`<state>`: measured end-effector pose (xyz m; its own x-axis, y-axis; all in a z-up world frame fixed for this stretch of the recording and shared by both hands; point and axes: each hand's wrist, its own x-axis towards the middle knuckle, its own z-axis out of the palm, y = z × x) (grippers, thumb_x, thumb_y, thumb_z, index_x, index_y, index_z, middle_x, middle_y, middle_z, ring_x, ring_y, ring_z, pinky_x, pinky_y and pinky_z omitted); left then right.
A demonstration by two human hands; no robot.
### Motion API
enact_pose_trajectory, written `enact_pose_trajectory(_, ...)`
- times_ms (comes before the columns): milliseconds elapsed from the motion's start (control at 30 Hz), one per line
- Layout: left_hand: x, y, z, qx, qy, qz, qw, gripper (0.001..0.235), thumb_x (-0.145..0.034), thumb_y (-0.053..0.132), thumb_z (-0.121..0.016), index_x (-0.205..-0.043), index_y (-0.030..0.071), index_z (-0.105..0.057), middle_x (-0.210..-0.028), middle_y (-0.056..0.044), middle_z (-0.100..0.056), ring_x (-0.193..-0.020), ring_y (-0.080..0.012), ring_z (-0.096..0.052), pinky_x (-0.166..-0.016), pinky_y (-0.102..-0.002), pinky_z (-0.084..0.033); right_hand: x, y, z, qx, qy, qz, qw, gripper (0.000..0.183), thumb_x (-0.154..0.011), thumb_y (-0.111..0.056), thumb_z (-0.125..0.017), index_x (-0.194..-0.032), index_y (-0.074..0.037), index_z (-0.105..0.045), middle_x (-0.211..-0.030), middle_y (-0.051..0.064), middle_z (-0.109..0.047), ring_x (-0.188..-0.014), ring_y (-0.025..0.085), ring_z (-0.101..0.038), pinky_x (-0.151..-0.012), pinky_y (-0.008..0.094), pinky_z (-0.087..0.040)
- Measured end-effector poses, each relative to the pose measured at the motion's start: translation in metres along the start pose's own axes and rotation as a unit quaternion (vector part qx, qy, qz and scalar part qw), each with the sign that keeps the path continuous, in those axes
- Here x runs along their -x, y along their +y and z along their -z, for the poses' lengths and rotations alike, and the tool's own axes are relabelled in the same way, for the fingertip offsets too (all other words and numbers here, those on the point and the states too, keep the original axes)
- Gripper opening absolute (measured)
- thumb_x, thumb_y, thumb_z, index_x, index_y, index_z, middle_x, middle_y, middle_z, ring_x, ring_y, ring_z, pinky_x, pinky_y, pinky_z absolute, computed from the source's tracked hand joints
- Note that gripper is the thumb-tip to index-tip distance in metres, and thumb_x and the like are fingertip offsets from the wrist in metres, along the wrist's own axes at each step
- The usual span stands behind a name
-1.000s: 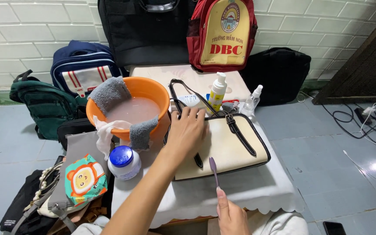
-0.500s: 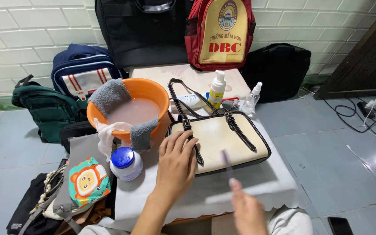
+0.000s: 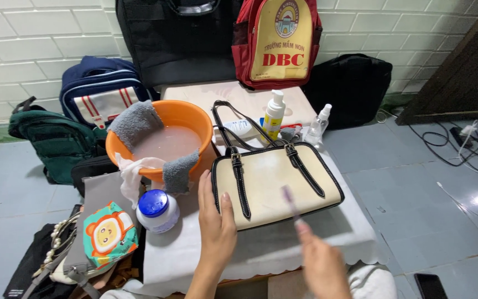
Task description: The person scrubs the surface of a beige handbag using a toothbrush. They hold the bag steady with one hand while scrubbing the front flap and sides with the other. The person also lifts and adjusts the bag's straps during the cleaning process.
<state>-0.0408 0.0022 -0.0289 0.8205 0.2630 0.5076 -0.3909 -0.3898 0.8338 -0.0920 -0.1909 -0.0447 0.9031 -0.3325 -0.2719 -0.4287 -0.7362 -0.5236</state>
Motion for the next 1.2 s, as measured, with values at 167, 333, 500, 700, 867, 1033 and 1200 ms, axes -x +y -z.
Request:
enact_pose_trajectory(167,0.005,0.0,-0.002,0.004,0.01,-0.035,0.999,0.051,-0.102,0.011,-0.04,-0.148,-0.011,-0.031,-0.159,-0.031,-0.032,-0.145,-0.0428,-0.037,-0.115,-0.047,-0.032,0.027,-0.062,-0.001,0.147,-0.131,-0.083,0.977,0.072,-0.102,-0.065,-0.02,-0.111,-0.018,-0.073,-0.114,0.012,-0.073,-0.106,0.029,-0.071,-0.098,0.045,-0.054)
enact_pose_trajectory(333,0.006,0.0,0.004,-0.029,-0.015,-0.043,0.999,0.052,-0.104,0.012,-0.038,-0.15,-0.01,-0.028,-0.159,-0.03,-0.029,-0.147,-0.0429,-0.034,-0.117,-0.048,-0.03,0.004,-0.044,0.046,0.254,-0.011,0.144,0.956,0.056,-0.103,-0.058,-0.031,-0.088,-0.022,-0.071,-0.082,0.009,-0.075,-0.073,0.036,-0.071,-0.071,0.048,-0.057)
enact_pose_trajectory(500,0.001,0.006,0.006,-0.038,-0.029,-0.017,0.999,0.055,-0.103,0.013,-0.038,-0.151,-0.009,-0.025,-0.159,-0.031,-0.028,-0.147,-0.0433,-0.033,-0.117,-0.05,-0.029,0.005,-0.065,0.109,0.216,-0.036,0.04,0.975,0.062,-0.105,-0.054,-0.027,-0.094,-0.014,-0.074,-0.083,0.009,-0.076,-0.08,0.029,-0.071,-0.081,0.043,-0.052)
enact_pose_trajectory(700,-0.019,-0.008,0.008,-0.057,-0.047,-0.043,0.996,0.055,-0.092,0.007,-0.051,-0.144,-0.007,-0.037,-0.144,-0.027,-0.046,-0.129,-0.04,-0.049,-0.108,-0.047,-0.037,0.004,-0.057,0.098,0.14,-0.025,0.043,0.989,0.058,-0.103,-0.051,-0.03,-0.103,-0.013,-0.074,-0.094,0.012,-0.078,-0.084,0.033,-0.071,-0.08,0.045,-0.053)
enact_pose_trajectory(867,-0.057,0.002,-0.012,-0.28,-0.071,-0.014,0.957,0.075,-0.085,0.025,-0.062,-0.151,0.0,-0.036,-0.145,-0.024,-0.042,-0.135,-0.0441,-0.037,-0.102,-0.067,-0.039,-0.009,-0.046,0.097,0.143,-0.033,0.092,0.985,0.072,-0.107,-0.054,-0.026,-0.105,-0.005,-0.078,-0.088,0.027,-0.077,-0.098,0.044,-0.073,-0.085,0.056,-0.055)
enact_pose_trajectory(1033,-0.074,-0.048,-0.043,-0.386,-0.131,-0.074,0.91,0.059,-0.092,0.033,-0.051,-0.144,0.008,-0.042,-0.131,-0.015,-0.05,-0.123,-0.0352,-0.047,-0.09,-0.057,-0.045,0.018,-0.055,0.097,0.109,-0.042,0.107,0.987,0.06,-0.108,-0.047,-0.031,-0.106,-0.003,-0.071,-0.087,0.029,-0.076,-0.099,0.047,-0.071,-0.088,0.057,-0.053)
enact_pose_trajectory(1200,-0.075,-0.032,-0.036,-0.376,-0.142,-0.079,0.912,0.052,-0.099,0.029,-0.049,-0.143,0.002,-0.045,-0.121,-0.023,-0.058,-0.116,-0.0403,-0.055,-0.078,-0.056,-0.053,0.032,-0.048,0.067,-0.015,0.031,0.16,0.987,0.033,-0.105,-0.035,-0.046,-0.119,-0.014,-0.067,-0.09,0.028,-0.076,-0.095,0.046,-0.072,-0.086,0.055,-0.054)
